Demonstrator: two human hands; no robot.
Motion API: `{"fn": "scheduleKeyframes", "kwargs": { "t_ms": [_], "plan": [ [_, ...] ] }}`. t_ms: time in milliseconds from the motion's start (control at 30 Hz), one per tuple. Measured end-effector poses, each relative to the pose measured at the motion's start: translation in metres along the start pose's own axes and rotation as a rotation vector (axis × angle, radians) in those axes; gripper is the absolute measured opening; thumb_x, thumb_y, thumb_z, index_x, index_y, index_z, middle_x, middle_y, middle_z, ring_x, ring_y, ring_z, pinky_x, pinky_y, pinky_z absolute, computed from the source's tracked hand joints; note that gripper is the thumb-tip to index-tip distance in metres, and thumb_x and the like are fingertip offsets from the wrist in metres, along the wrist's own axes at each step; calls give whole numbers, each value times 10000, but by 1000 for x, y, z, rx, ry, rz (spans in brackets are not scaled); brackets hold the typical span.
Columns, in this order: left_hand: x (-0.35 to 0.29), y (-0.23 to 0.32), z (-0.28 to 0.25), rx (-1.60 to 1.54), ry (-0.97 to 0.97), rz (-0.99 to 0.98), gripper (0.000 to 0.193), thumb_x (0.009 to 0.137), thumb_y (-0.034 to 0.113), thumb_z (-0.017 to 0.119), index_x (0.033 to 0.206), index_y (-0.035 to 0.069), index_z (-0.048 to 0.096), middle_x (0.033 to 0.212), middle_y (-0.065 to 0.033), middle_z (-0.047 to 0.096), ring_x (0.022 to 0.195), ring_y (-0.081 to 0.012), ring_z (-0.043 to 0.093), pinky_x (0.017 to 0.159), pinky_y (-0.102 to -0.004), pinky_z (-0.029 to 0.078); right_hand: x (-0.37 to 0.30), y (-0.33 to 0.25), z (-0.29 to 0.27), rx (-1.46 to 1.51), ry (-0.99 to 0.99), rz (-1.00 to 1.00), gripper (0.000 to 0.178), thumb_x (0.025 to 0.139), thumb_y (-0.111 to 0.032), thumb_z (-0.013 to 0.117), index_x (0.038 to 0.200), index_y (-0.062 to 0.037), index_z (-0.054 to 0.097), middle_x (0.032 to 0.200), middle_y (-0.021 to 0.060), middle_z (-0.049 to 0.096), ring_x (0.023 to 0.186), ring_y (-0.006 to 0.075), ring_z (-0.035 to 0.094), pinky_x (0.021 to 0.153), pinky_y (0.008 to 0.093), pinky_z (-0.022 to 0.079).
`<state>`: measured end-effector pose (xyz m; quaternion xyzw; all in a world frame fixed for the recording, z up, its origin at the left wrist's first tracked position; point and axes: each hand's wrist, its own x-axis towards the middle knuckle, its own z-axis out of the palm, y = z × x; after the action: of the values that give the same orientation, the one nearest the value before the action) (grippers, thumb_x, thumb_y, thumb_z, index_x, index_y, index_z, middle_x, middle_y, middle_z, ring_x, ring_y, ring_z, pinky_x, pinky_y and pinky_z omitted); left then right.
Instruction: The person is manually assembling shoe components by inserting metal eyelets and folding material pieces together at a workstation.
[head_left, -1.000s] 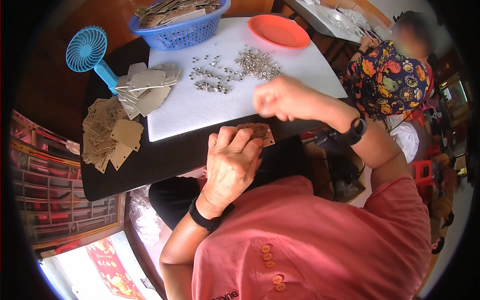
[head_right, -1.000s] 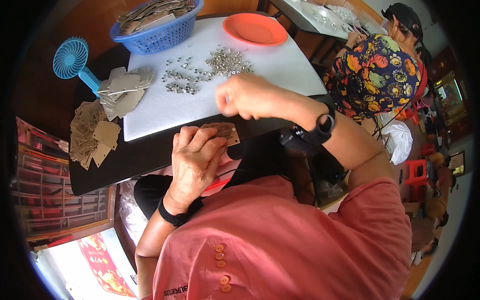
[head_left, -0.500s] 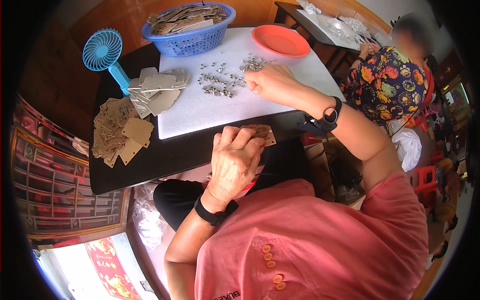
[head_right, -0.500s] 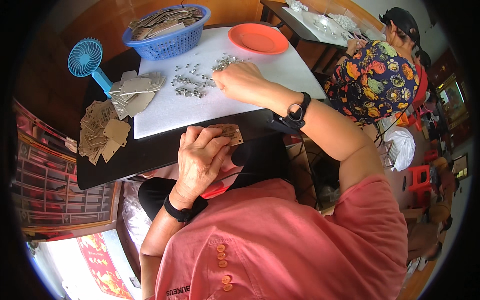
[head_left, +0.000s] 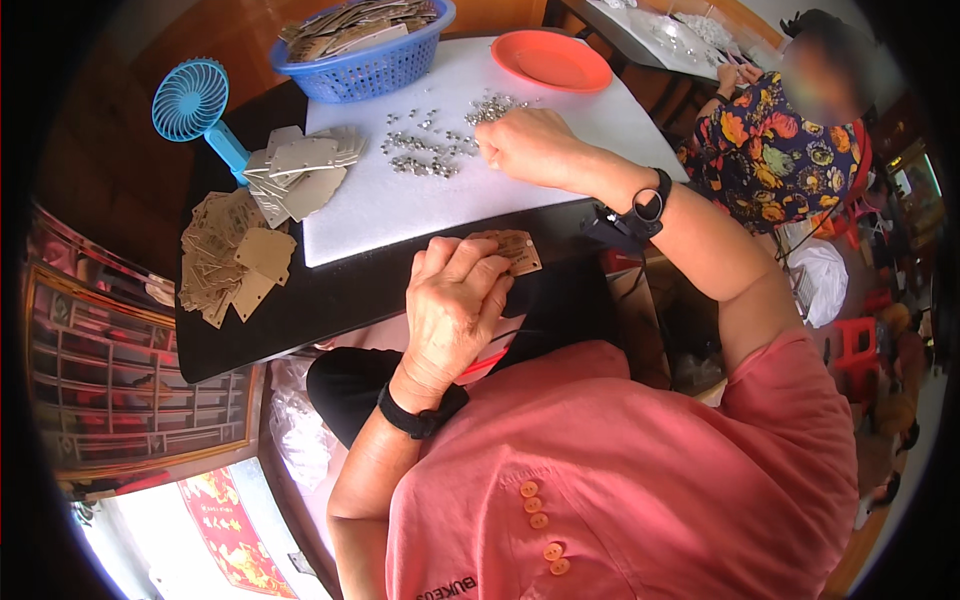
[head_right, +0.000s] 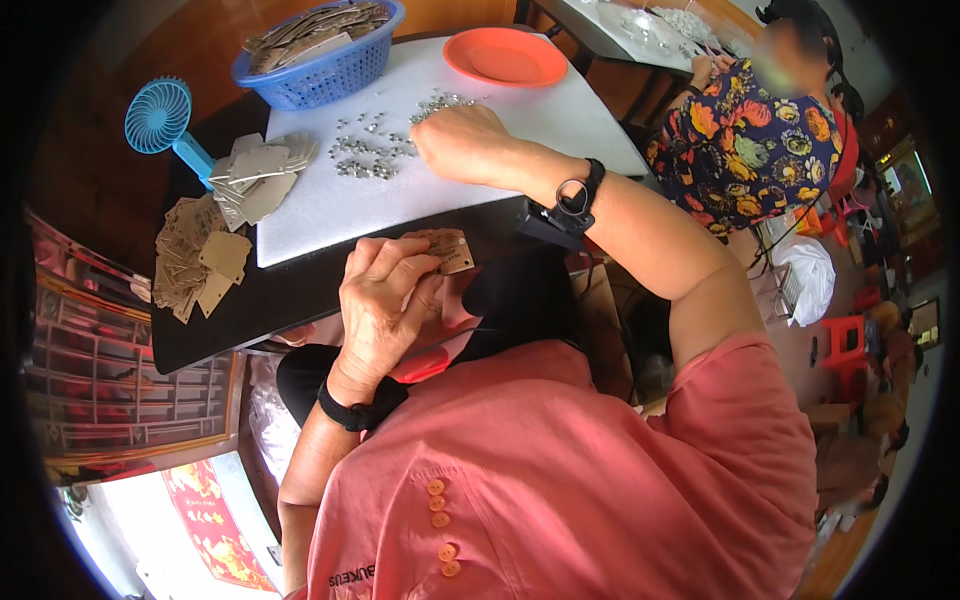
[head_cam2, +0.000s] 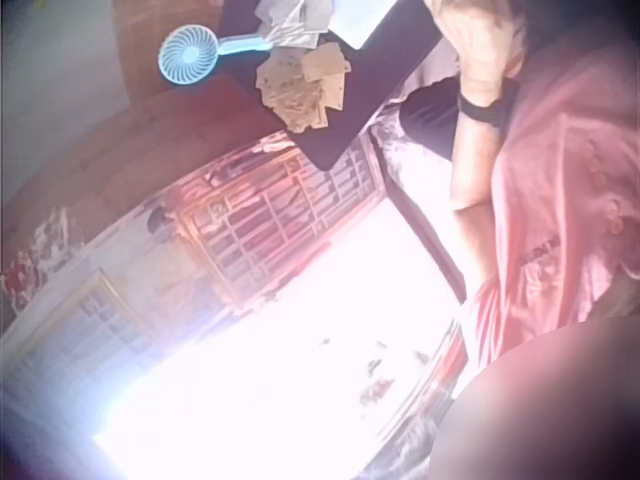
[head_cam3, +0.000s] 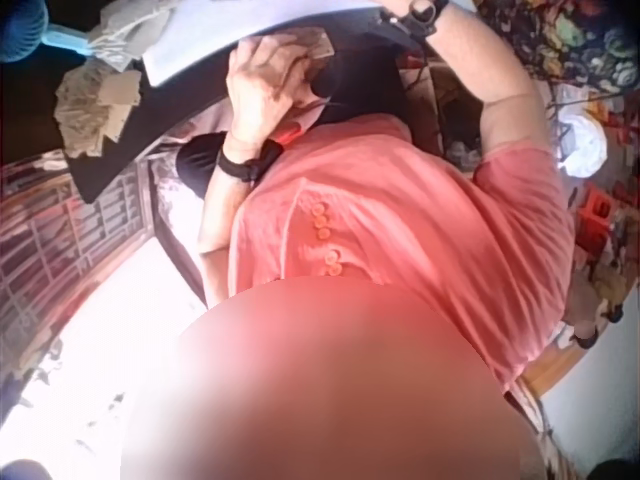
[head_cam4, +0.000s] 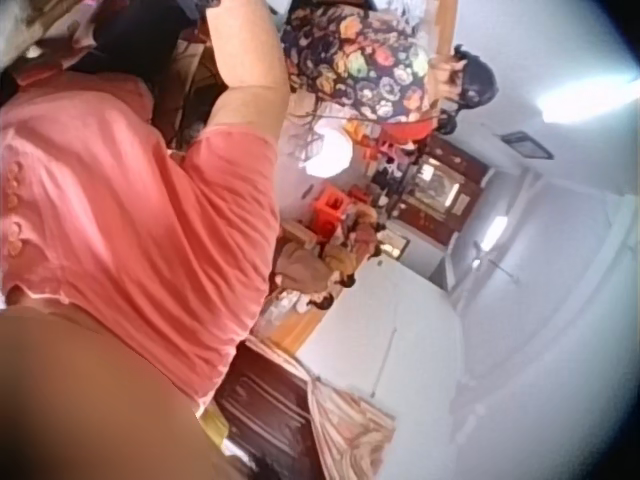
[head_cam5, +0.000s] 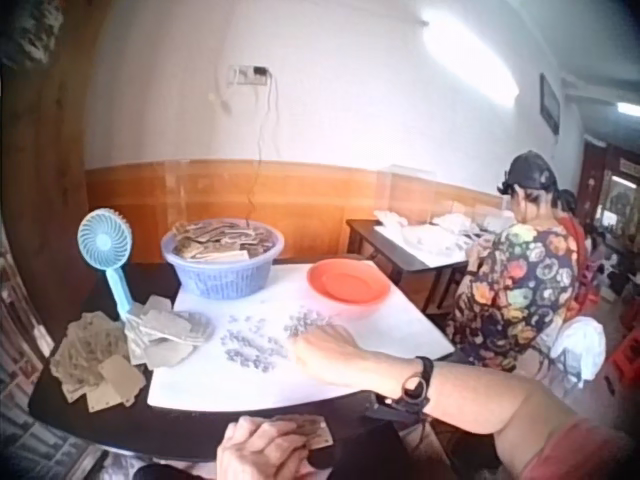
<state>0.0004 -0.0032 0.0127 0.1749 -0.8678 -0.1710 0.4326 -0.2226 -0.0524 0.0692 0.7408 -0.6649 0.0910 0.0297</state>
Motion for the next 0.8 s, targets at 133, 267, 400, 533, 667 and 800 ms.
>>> {"fn": "scheduleKeyframes", "kwargs": {
  "t_ms": [133,267,400,533,667,800],
  "plan": [
    [0,3,-2,44,21,3,184,741,61,755,919,54,708,1032,-79,656,882,-285,588,764,-400,494,-26,-12,-20,166,-6,-85,47,796,-127,655,791,-81,654,656,66,643,598,262,608,580,409,459],
    [-2,3,-2,39,4,-7,201,731,50,761,923,48,704,1014,-88,646,862,-289,580,746,-398,502,-54,-24,-34,676,-360,200,31,798,-70,678,796,-49,656,582,6,563,478,100,482,444,290,387],
    [-2,3,0,-7,5,3,219,718,33,768,925,35,696,1013,-91,648,866,-292,586,749,-394,505,-60,-26,-25,813,-412,296,52,814,-42,689,786,-32,647,581,-10,548,479,59,463,405,238,360],
    [-6,1,-1,-10,18,14,218,724,22,762,930,25,690,1022,-93,655,894,-297,601,774,-397,509,-58,-28,-23,831,-425,331,58,817,-35,690,786,-22,643,580,-8,544,473,55,464,396,234,358],
    [-8,0,-1,-6,24,22,218,731,15,753,940,24,690,1027,-92,658,914,-294,607,793,-395,509,-54,-27,-22,825,-437,316,59,823,-40,693,794,-23,645,579,-9,544,468,51,467,390,232,354],
    [-7,0,-4,9,-9,31,219,736,19,749,948,23,690,1030,-87,654,939,-288,605,803,-397,500,-52,-25,-22,872,-475,329,72,830,-45,700,799,-16,643,576,-10,545,467,49,473,386,232,357]
  ]
}}
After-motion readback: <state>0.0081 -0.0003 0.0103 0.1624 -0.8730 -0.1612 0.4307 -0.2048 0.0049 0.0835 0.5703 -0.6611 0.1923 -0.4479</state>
